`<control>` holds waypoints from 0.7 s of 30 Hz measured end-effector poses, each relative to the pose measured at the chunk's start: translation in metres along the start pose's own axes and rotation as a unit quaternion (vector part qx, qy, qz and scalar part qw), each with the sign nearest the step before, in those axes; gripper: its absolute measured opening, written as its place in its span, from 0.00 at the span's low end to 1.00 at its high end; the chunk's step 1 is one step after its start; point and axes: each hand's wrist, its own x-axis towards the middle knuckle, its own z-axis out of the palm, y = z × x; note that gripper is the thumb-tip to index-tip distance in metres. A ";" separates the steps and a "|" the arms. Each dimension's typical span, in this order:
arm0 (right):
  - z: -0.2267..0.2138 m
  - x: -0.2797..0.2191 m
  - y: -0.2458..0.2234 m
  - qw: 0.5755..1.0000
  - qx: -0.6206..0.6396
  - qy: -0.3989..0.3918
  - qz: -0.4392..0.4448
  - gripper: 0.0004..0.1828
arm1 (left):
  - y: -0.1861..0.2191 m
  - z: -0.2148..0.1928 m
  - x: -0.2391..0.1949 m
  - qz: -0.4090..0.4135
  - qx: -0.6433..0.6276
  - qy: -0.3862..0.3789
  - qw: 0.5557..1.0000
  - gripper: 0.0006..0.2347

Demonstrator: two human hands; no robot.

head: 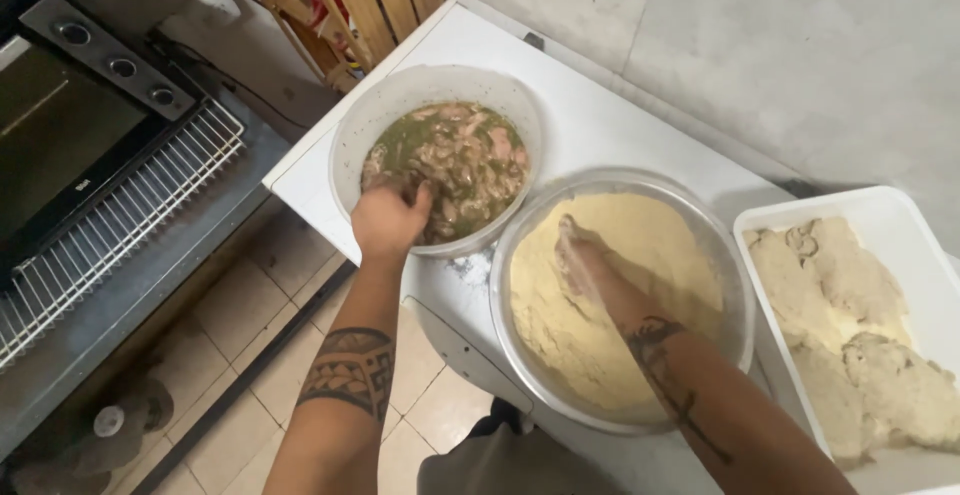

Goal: Breading marinated chicken pieces by coating them in flour and placing them in a tray

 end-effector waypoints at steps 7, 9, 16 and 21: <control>-0.008 -0.022 0.011 0.668 0.694 0.219 0.151 0.31 | -0.008 -0.003 -0.001 0.008 0.018 0.002 1.000 0.20; -0.039 0.007 0.008 0.847 0.479 0.185 0.137 0.30 | 0.000 0.000 0.007 0.032 0.018 -0.003 0.999 0.21; 0.013 -0.113 -0.034 0.867 -0.484 0.118 -0.024 0.29 | -0.008 0.011 0.004 0.021 0.002 0.004 1.000 0.18; -0.037 -0.072 -0.042 0.850 -0.505 0.141 -0.046 0.22 | -0.014 0.014 0.000 0.022 0.010 0.014 1.000 0.19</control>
